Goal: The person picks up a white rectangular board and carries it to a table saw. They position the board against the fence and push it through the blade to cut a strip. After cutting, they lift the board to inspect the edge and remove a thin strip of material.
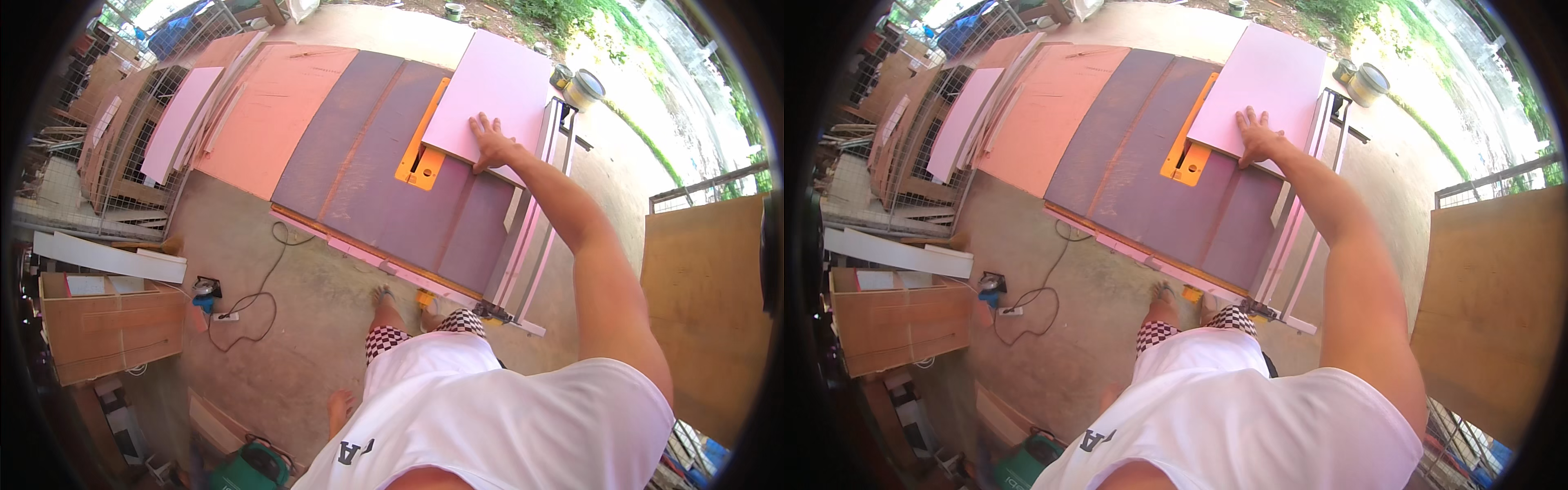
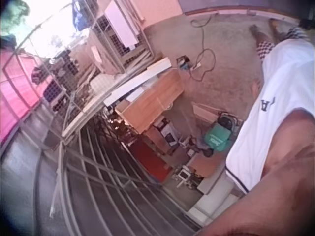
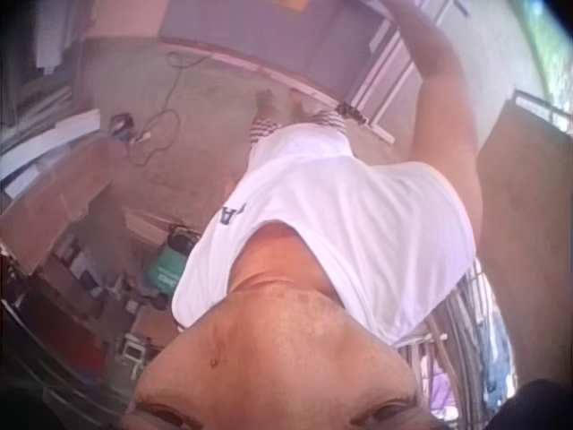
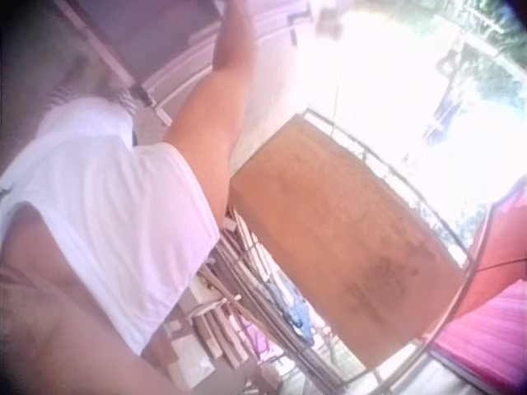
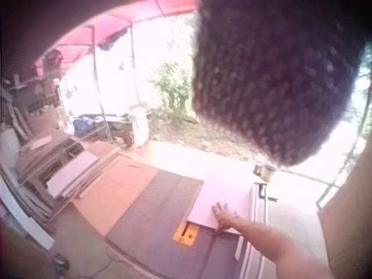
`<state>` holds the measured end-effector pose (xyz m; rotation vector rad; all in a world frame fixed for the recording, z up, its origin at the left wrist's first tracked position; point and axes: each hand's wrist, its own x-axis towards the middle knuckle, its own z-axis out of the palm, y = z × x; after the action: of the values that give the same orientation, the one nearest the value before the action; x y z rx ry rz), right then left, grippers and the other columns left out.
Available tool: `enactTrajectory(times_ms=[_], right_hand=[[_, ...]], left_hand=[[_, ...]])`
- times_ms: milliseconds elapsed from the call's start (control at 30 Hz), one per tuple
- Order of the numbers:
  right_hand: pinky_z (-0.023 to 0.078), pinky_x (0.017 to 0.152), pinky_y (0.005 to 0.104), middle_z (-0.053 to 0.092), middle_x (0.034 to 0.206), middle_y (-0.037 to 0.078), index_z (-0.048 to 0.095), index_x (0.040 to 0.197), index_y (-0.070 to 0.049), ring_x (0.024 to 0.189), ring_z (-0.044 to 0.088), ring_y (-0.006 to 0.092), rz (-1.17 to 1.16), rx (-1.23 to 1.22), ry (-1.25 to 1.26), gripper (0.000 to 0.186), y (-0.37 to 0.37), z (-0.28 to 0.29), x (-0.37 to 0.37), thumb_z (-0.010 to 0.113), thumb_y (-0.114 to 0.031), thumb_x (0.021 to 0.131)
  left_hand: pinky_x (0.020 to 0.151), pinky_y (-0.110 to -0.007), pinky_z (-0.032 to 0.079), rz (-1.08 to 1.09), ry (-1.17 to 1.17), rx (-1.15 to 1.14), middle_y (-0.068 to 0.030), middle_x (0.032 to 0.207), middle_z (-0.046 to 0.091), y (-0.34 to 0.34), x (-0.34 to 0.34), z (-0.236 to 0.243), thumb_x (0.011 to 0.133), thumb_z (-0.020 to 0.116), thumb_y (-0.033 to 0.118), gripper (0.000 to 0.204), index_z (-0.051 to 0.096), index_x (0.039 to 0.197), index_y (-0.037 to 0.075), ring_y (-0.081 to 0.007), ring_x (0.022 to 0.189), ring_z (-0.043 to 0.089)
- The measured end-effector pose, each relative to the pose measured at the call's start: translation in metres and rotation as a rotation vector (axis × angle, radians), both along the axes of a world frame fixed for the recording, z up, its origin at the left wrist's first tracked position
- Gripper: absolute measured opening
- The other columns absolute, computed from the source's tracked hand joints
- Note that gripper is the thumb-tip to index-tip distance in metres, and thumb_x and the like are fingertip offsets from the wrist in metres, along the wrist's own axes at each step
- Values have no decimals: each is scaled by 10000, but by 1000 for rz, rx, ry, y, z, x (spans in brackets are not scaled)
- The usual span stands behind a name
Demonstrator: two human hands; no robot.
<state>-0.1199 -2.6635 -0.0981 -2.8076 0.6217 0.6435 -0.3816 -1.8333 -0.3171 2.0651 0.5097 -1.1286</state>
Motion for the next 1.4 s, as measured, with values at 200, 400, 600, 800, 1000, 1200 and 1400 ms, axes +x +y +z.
enactTrajectory(times_ms=[200, 400, 600, 800, 1000, 1200, 1400], right_hand=[[349, 1149, 851, 3, 1798, 287, 58, 1720, 40, 1581, 141, 664, -79, -29, -16, 1251, 26, 6, 3, 878, -180, 800], [313, 1124, 884, 109, 1751, 375, 147, 1668, 138, 1526, 209, 725, -126, -149, -150, 1069, 45, -4, 4, 760, -61, 815], [352, 1101, 872, 305, 1668, 416, 301, 1615, 156, 1477, 341, 713, -62, -250, -380, 803, 37, -16, -8, 612, -2, 892], [459, 1066, 788, 506, 1525, 404, 447, 1514, 171, 1365, 532, 645, 41, -342, -462, 577, 20, -4, -12, 552, -31, 984], [617, 907, 579, 719, 1194, 329, 597, 1254, 88, 1076, 741, 513, 73, -302, -509, 284, -22, 49, 2, 527, -8, 997], [599, 916, 598, 728, 1121, 343, 574, 1245, 11, 1060, 732, 525, 35, -292, -531, 290, -58, 107, 11, 487, 17, 969], [579, 904, 610, 752, 1029, 316, 617, 1246, -61, 992, 738, 520, -111, -326, -582, 299, -106, 152, 35, 678, -146, 966]], left_hand=[[964, -497, 569, 371, -80, -88, -219, 1358, 688, 13, -16, 9, 1052, 600, 298, 472, 588, 1395, -26, -382, 1155, 713], [1012, -467, 581, 563, -91, -169, -263, 1345, 676, 23, -25, 1, 1041, 605, 258, 480, 583, 1377, -84, -380, 1214, 686], [1016, -457, 580, 628, -84, -213, -261, 1339, 689, 14, -16, -2, 1035, 594, 220, 472, 587, 1395, -85, -364, 1216, 687], [1002, -483, 596, 644, -70, -212, -276, 1357, 665, -1, -8, -8, 1042, 559, 185, 458, 584, 1408, -88, -382, 1194, 694], [983, -483, 631, 674, -104, -290, -270, 1318, 678, -11, -4, -8, 1034, 544, 133, 436, 604, 1404, -90, -374, 1181, 705], [986, -446, 628, -289, -280, 172, -245, 1255, 734, -25, -30, -5, 978, 639, 115, 429, 666, 1354, -89, -349, 1158, 729], [999, -449, 601, 340, -224, -8, -235, 1269, 756, -26, -69, -17, 916, 748, 144, 417, 730, 1275, -68, -376, 1180, 730]])
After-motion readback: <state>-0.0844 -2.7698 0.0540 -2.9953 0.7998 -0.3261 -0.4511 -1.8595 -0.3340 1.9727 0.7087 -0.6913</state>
